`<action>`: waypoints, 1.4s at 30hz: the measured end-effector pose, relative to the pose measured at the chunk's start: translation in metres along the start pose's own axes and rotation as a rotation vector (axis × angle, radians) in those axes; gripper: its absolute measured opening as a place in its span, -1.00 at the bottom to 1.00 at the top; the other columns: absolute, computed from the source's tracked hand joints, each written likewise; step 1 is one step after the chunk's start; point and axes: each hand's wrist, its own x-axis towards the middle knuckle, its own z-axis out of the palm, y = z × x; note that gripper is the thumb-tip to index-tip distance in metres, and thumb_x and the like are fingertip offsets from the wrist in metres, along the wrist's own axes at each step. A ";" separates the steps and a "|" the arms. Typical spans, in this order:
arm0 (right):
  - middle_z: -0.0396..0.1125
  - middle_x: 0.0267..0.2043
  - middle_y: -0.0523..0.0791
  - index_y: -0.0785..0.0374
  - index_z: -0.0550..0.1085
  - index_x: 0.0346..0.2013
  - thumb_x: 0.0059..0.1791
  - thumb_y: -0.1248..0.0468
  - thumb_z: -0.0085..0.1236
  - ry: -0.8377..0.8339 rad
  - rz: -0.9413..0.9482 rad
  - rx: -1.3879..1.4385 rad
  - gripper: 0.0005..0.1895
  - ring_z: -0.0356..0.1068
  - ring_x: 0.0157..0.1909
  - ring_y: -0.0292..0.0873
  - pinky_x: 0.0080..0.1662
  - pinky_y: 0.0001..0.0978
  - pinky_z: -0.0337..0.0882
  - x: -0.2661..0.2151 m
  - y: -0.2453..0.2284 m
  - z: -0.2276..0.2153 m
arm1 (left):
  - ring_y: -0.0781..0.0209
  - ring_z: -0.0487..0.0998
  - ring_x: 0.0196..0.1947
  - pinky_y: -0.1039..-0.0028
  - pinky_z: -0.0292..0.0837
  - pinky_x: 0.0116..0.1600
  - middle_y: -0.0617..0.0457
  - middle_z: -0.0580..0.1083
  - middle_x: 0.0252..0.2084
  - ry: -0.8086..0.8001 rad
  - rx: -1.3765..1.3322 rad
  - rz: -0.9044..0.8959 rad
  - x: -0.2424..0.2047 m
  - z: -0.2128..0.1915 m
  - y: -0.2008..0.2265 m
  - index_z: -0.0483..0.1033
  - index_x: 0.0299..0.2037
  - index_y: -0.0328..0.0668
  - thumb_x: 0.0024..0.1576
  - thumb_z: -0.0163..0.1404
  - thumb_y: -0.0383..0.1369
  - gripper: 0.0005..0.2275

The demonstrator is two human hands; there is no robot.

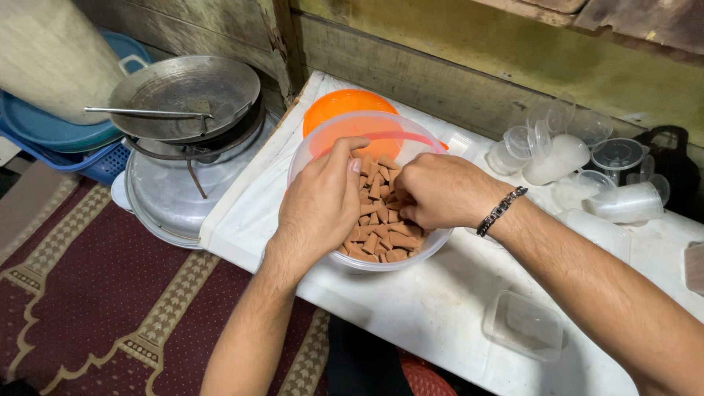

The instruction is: The person places small brown cone-shaped items into plastic containers and then stacks the containers on a table.

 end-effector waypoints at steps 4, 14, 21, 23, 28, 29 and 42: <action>0.49 -0.34 -0.03 0.13 0.62 -0.31 -0.13 0.13 0.24 -0.021 0.014 -0.010 -0.81 0.53 -0.17 0.09 -0.12 -0.10 0.51 0.001 0.000 0.002 | -0.35 0.61 -0.18 -0.04 0.51 -0.10 -0.28 0.53 -0.27 0.004 0.008 0.010 -0.001 0.003 -0.004 0.35 0.16 -0.17 0.34 -0.32 -0.40 -0.73; 0.46 -0.37 -0.06 0.22 0.58 -0.38 -0.17 0.22 0.24 0.175 -0.077 0.177 -0.85 0.48 -0.17 0.03 -0.12 -0.15 0.49 -0.035 0.005 -0.012 | -0.23 0.62 -0.22 0.02 0.53 -0.14 -0.11 0.54 -0.28 -0.035 0.138 0.089 -0.003 0.002 0.002 0.47 0.04 -0.08 0.31 -0.23 -0.35 -0.78; 0.52 -0.32 -0.31 0.02 0.63 -0.29 -0.13 0.25 0.27 0.466 -0.153 0.537 -0.86 0.42 -0.27 -0.35 -0.29 -0.48 0.30 -0.128 0.037 -0.001 | 0.04 0.52 -0.23 0.25 0.39 -0.20 0.04 0.42 -0.24 -0.054 -0.030 0.418 -0.023 0.024 0.063 0.45 -0.03 -0.21 0.21 0.04 -0.25 -0.76; 0.53 -0.32 -0.31 0.02 0.64 -0.31 -0.15 0.27 0.27 0.463 -0.096 0.617 -0.86 0.42 -0.30 -0.37 -0.36 -0.49 0.25 -0.152 0.049 0.016 | 0.04 0.54 -0.24 0.26 0.41 -0.19 0.05 0.42 -0.23 -0.085 -0.058 0.455 -0.028 0.043 0.076 0.47 -0.02 -0.18 0.22 0.04 -0.25 -0.77; 0.48 -0.32 -0.15 0.23 0.63 -0.28 -0.12 0.39 0.32 0.502 -0.108 1.033 -0.87 0.23 -0.36 -0.29 -0.30 -0.49 0.22 -0.202 0.076 0.088 | 0.21 0.55 -0.24 0.38 0.45 -0.21 0.12 0.40 -0.22 -0.217 -0.217 0.441 -0.042 0.099 0.098 0.48 -0.04 -0.10 0.19 0.11 -0.30 -0.80; 0.49 -0.27 -0.11 0.26 0.62 -0.24 -0.10 0.39 0.30 0.510 -0.115 1.145 -0.86 0.27 -0.34 -0.29 -0.28 -0.51 0.26 -0.209 0.081 0.104 | 0.24 0.45 -0.37 0.44 0.41 -0.21 0.13 0.41 -0.24 -0.264 -0.308 0.428 -0.043 0.113 0.099 0.49 -0.08 -0.11 0.15 0.16 -0.35 -0.82; 0.36 0.19 -0.06 0.23 0.47 0.15 -0.21 0.21 0.48 0.588 0.295 0.710 -0.34 0.29 0.23 0.02 0.16 -0.14 0.32 -0.248 0.087 0.211 | 0.10 0.45 -0.27 0.36 0.38 -0.14 0.04 0.45 -0.21 -0.391 -0.366 0.194 -0.061 0.239 0.068 0.67 -0.26 -0.05 -0.01 0.28 -0.42 -0.87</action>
